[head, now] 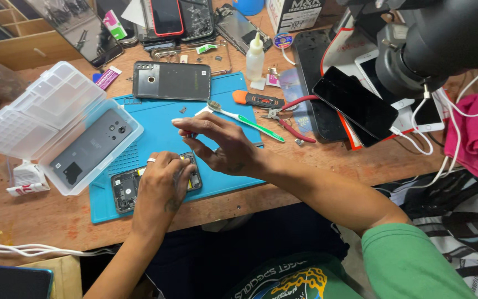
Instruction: The person organizes small screws into a compartmentalized plastic case, then uses a screwdriver to remove screws from a disassembled smartphone placed on a blue mat. The person continues to unscrew components and handle the phone parts throughout the clip.
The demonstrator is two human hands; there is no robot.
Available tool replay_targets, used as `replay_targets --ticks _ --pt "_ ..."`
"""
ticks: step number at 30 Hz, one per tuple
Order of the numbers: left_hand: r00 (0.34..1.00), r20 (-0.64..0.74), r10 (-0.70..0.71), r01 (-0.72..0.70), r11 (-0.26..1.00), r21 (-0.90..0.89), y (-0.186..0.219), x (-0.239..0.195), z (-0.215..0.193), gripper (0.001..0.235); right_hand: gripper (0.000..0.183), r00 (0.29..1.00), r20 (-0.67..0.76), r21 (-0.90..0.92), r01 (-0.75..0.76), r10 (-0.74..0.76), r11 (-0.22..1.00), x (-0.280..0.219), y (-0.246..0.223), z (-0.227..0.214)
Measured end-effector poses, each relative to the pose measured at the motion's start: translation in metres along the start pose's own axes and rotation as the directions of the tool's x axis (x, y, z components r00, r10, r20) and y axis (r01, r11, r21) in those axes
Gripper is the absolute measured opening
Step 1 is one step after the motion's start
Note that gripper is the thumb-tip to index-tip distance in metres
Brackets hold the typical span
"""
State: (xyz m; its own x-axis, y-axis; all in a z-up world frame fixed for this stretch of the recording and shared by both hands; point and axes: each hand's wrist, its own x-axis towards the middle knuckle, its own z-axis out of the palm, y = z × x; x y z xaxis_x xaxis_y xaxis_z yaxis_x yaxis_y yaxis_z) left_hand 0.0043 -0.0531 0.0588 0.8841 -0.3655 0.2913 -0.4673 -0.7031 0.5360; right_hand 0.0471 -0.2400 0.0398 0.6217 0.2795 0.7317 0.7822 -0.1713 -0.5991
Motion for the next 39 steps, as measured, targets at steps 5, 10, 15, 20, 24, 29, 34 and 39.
replay_targets --ticks 5,10,15,20,24,29,34,39 --pt "0.999 -0.004 -0.048 0.048 0.999 -0.017 -0.002 0.004 0.004 0.012 0.049 1.000 0.010 -0.008 -0.003 0.003 1.000 0.000 0.002 0.000" --pt "1.000 -0.013 -0.009 0.009 1.000 -0.012 -0.003 0.001 0.009 0.011 0.047 1.000 0.015 0.002 -0.009 0.009 1.000 0.001 0.004 -0.001" --pt "1.000 -0.011 0.028 -0.028 0.999 0.020 -0.002 0.001 0.014 0.010 0.046 0.999 0.033 -0.002 -0.023 0.023 1.000 0.000 0.004 -0.002" --pt "0.999 0.013 0.053 -0.054 0.997 0.061 -0.003 0.002 0.014 0.011 0.047 0.999 0.039 -0.008 -0.022 0.022 1.000 0.002 0.002 -0.003" --pt "0.995 0.079 0.067 -0.076 0.991 0.114 -0.008 0.005 0.014 0.014 0.047 0.999 0.036 -0.029 -0.015 0.016 0.999 0.004 -0.001 -0.004" --pt "0.989 0.143 0.047 -0.074 0.980 0.187 -0.012 0.005 0.017 0.018 0.047 0.999 0.030 -0.029 -0.022 0.023 0.999 0.006 -0.004 -0.004" --pt "0.984 0.159 0.075 -0.111 0.966 0.232 -0.017 0.003 0.018 0.020 0.046 0.999 0.029 -0.021 -0.025 0.025 0.999 0.005 -0.003 -0.003" --pt "0.994 0.051 0.099 -0.104 0.987 0.118 -0.026 -0.003 0.022 0.016 0.046 0.999 0.007 -0.066 -0.045 0.045 0.997 0.003 -0.002 0.000"
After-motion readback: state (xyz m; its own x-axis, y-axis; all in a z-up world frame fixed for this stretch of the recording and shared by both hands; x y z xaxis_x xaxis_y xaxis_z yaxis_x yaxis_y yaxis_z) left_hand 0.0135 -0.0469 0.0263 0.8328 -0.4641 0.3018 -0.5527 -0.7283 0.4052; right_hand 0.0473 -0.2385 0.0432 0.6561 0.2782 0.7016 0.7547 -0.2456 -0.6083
